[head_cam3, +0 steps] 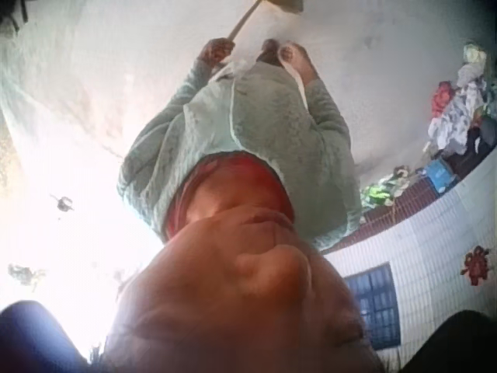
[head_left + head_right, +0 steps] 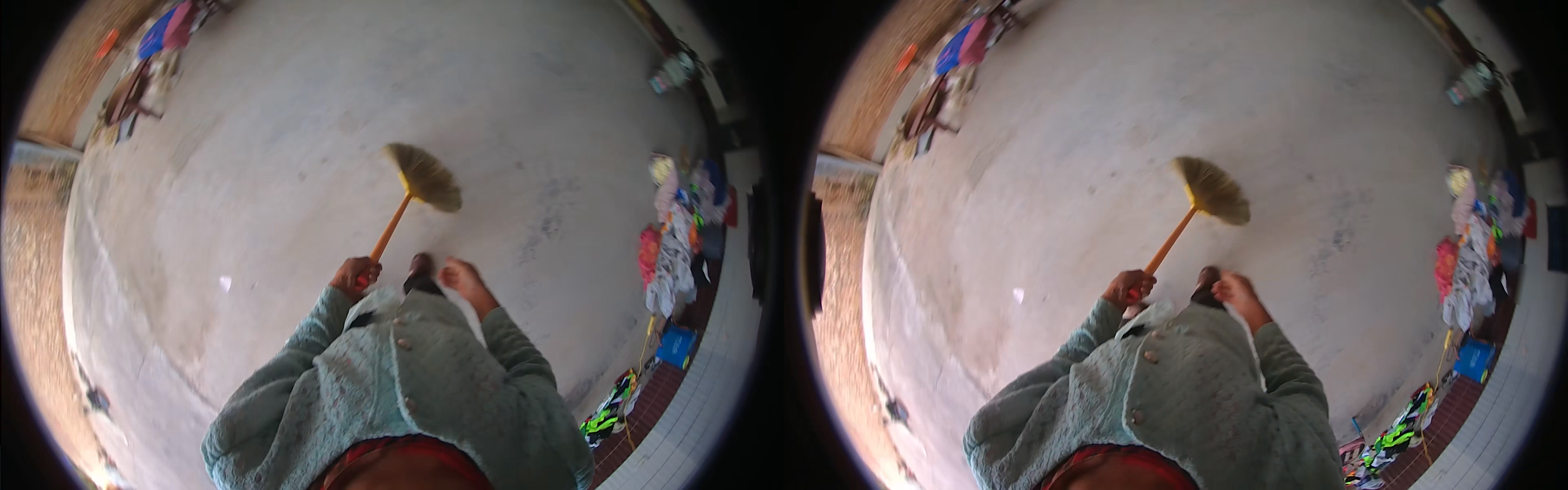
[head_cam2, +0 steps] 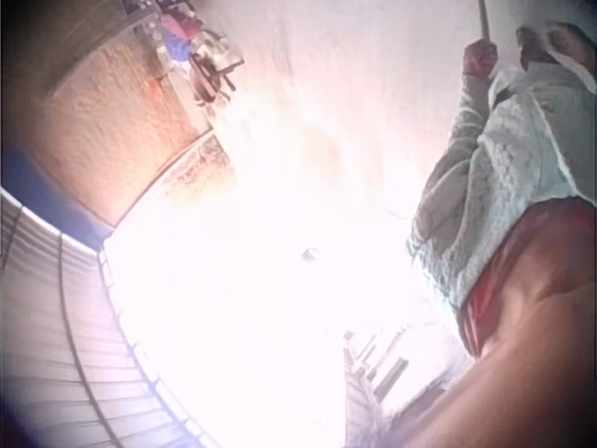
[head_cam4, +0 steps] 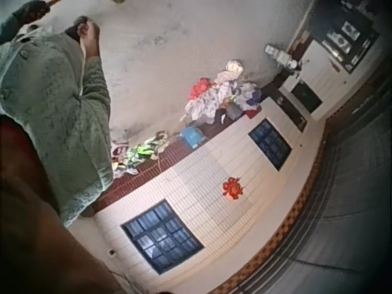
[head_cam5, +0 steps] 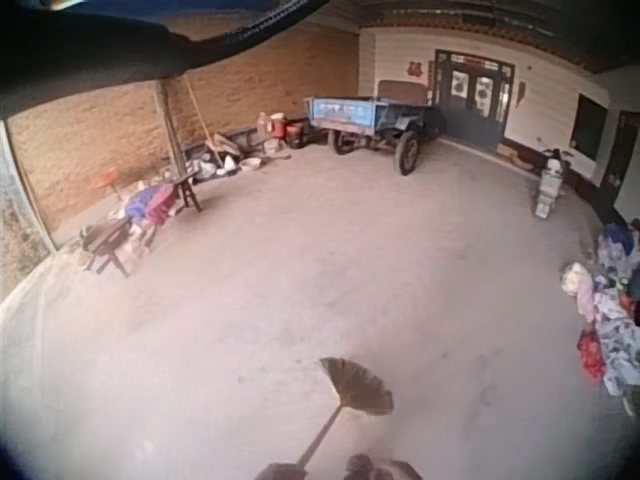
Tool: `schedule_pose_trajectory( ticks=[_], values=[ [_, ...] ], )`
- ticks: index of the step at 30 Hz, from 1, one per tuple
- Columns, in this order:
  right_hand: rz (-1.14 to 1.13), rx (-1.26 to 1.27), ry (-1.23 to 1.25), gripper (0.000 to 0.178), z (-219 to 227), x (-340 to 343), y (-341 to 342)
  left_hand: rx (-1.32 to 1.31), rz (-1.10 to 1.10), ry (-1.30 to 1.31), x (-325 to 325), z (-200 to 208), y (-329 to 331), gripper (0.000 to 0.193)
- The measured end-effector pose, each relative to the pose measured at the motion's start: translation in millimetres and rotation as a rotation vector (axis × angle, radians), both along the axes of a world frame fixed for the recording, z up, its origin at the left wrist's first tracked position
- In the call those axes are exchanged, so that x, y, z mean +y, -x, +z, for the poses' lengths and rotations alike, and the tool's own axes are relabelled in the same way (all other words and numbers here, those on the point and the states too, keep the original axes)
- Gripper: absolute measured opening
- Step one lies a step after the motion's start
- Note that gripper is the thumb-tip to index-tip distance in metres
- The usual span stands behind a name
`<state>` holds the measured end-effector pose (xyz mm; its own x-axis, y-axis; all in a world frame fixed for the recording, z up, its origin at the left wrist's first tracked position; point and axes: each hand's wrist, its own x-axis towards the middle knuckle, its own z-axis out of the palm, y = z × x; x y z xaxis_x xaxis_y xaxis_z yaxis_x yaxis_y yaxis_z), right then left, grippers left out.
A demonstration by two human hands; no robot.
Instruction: The person sweeps a concrete outdoor area using a yellow broom. They move around the space, sweeping debris toward the edges and around various items like a blue cart, a bench, and piles of fabric.
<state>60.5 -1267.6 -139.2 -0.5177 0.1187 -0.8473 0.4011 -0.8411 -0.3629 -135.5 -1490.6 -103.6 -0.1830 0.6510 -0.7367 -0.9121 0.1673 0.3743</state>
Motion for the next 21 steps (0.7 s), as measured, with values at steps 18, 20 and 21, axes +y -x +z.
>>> schedule_pose_trajectory(
  ticks=[18, 20, 21],
  values=[
    [0.203, -0.03, -0.097, 0.021, 0.3, -11.4, 60.2, 0.078, 0.558, 0.439, -230.8, 65.1, -77.1, 0.014],
    [0.215, -0.039, -0.102, 0.022, 0.5, -7.1, 57.6, 0.115, 0.571, 0.441, -241.4, 88.8, -87.7, 0.018],
    [0.203, -0.039, -0.109, 0.023, -2.6, -3.2, 53.4, 0.133, 0.575, 0.441, -242.0, 99.9, -87.6, 0.021]
  ],
)
